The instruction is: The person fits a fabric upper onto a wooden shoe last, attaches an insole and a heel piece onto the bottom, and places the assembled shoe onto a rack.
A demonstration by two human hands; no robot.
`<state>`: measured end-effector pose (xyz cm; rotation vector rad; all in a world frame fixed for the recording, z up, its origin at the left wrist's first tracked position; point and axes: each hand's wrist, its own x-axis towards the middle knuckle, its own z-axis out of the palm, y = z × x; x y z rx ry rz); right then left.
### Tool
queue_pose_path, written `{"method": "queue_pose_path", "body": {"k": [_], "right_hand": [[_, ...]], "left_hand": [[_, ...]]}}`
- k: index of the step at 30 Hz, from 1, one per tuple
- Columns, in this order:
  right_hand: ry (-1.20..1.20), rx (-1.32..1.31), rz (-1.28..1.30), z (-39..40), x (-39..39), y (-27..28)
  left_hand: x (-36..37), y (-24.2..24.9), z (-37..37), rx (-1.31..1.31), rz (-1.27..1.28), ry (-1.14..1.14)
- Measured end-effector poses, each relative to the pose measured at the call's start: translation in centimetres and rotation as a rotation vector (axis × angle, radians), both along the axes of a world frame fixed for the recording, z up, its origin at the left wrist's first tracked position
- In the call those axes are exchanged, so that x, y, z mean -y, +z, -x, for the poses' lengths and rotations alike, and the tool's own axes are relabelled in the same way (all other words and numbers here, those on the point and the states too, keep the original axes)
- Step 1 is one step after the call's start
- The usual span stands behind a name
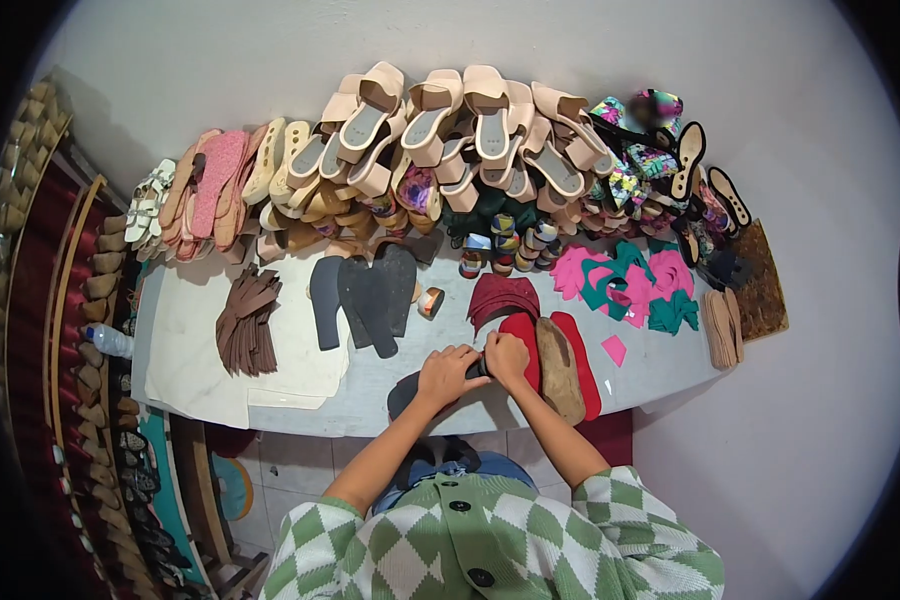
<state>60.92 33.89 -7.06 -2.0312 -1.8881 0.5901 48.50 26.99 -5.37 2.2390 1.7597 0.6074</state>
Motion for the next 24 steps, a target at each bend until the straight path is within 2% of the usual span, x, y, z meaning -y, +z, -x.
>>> {"method": "queue_pose_path", "body": {"k": [7, 10, 16, 19, 24], "right_hand": [[-0.065, 0.007, -0.022, 0.2, 0.5, 0.1], [-0.070, 0.019, -0.041, 0.0, 0.4, 0.2], [-0.070, 0.013, 0.025, 0.5, -0.1, 0.2], [-0.068, -0.015, 0.028, 0.0, -0.1, -0.2], [-0.069, -0.022, 0.015, -0.3, 0.3, -0.3]], "left_hand": [[-0.5, 0.2, 0.1, 0.046, 0.102, -0.010], [-0.9, 0.1, 0.4, 0.178, 0.185, -0.012], [-1.4, 0.4, 1.7, -0.075, 0.518, -0.027], [-0.9, -0.3, 1.6, -0.050, 0.360, -0.051], [-0.3, -0.5, 1.2, -0.035, 0.366, -0.039]]}}
